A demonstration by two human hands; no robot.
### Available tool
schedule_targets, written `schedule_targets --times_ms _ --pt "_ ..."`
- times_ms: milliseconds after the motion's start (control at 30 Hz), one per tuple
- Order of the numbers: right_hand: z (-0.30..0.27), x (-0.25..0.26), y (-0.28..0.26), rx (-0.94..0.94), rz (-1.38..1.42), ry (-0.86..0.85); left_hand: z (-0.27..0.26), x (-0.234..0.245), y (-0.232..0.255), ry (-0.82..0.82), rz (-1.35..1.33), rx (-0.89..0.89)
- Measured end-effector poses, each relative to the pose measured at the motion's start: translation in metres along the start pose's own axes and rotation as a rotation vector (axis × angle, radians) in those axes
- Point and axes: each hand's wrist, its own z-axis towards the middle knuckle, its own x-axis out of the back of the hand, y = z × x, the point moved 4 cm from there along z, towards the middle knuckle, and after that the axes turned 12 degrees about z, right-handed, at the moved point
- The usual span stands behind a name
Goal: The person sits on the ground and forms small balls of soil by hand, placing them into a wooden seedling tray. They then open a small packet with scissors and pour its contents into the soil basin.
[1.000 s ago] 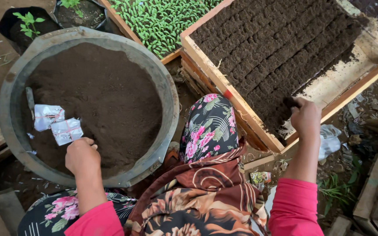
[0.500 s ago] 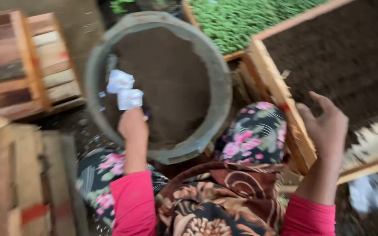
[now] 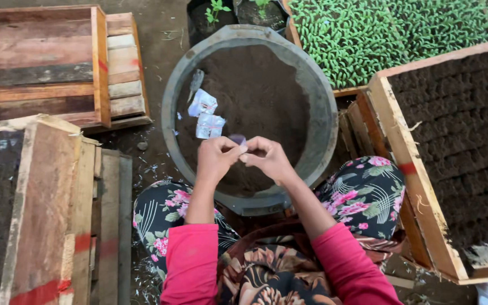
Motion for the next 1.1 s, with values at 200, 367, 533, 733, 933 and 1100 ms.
schedule_targets --times_ms 200,367,533,733,933,1100 --pt "0.011 0.024 -0.004 -0.095 -0.142 0.069 0.017 -0.020 -0.016 -0.047 0.113 -0.052" --pt "0.024 0.036 -0.012 -0.175 -0.231 0.051 0.023 -0.031 -0.019 -0.033 0.141 -0.040" --pt "0.019 0.016 -0.031 -0.184 -0.221 -0.069 0.025 -0.038 -0.018 -0.093 0.045 -0.021" --pt "0.054 0.068 0.024 -0.274 -0.380 -0.003 0.030 -0.048 -0.030 -0.031 0.188 -0.024" --pt "0.104 0.184 0.161 -0.636 -1.156 0.195 0.020 -0.035 -0.010 -0.038 0.191 0.064" --pt "0.077 0.111 0.143 -0.469 -0.468 0.599 0.040 -0.060 -0.031 0.017 0.215 -0.009"
